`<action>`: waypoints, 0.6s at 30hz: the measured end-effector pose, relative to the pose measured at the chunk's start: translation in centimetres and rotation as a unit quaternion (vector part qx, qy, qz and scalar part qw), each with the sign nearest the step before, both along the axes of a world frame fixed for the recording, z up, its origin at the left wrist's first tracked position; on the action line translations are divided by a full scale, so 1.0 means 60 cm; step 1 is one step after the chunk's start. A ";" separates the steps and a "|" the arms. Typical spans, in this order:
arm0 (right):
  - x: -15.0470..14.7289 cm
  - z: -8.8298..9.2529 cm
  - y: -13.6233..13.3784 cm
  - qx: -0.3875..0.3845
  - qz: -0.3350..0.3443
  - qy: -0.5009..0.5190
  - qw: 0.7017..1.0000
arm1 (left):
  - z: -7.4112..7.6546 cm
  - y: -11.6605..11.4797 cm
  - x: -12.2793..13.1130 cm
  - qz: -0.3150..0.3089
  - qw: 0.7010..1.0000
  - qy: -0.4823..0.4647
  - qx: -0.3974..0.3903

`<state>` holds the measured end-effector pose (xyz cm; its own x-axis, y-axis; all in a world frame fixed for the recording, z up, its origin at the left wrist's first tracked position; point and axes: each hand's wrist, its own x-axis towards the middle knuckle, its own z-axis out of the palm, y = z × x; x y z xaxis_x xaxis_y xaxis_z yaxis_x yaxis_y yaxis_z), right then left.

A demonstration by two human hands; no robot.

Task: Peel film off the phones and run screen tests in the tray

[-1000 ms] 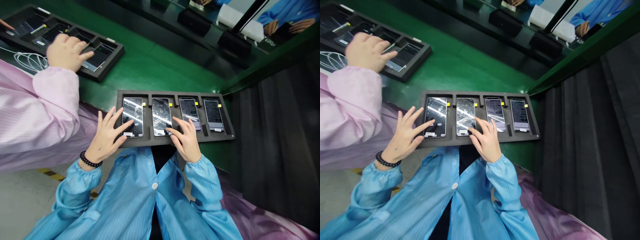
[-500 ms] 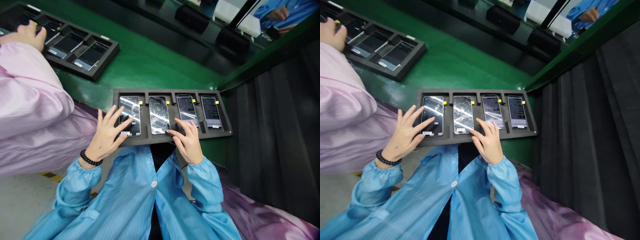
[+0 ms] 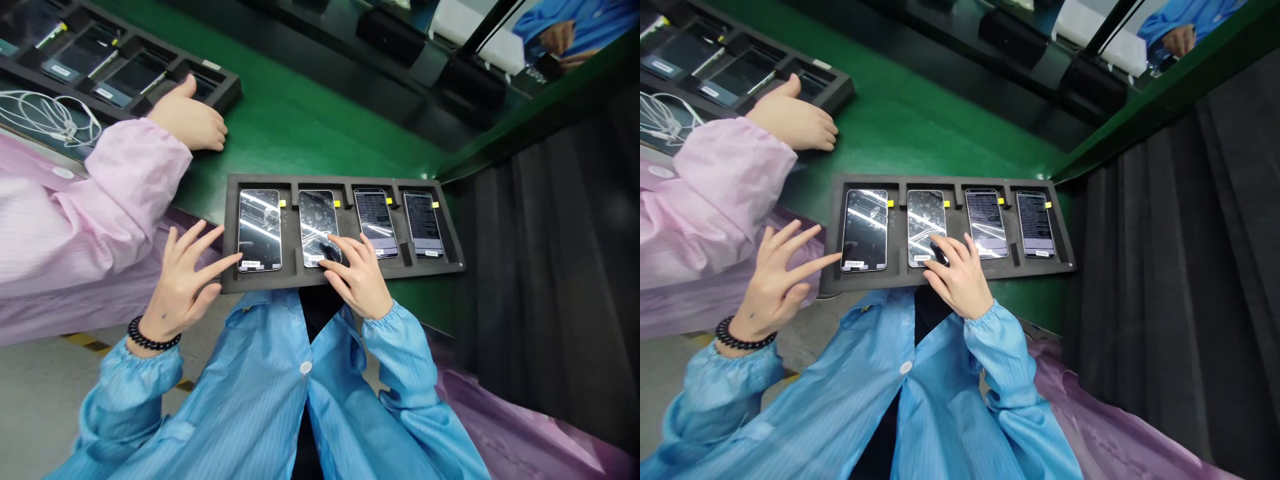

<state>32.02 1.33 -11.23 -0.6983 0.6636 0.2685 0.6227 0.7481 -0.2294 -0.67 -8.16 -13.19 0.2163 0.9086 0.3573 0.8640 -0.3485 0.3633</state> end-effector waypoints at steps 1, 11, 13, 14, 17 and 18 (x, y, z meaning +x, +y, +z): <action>-0.007 0.000 0.002 0.000 0.011 0.002 1.000 | -0.001 -0.004 -0.003 0.000 1.000 0.001 0.001; -0.029 0.008 0.015 0.001 0.052 0.027 0.998 | -0.007 -0.013 -0.015 -0.009 0.999 -0.019 0.035; -0.030 0.009 0.015 -0.001 0.051 0.022 0.998 | -0.007 -0.013 -0.015 -0.008 0.999 -0.017 0.035; -0.033 0.010 0.015 0.001 0.049 0.024 0.999 | -0.007 -0.013 -0.014 -0.011 0.999 -0.015 0.033; -0.054 0.012 0.011 0.017 0.060 0.042 0.997 | -0.009 -0.011 -0.010 -0.028 0.999 -0.015 0.036; -0.063 0.012 0.010 0.019 0.077 0.041 0.996 | -0.010 -0.010 -0.008 -0.033 0.999 -0.018 0.035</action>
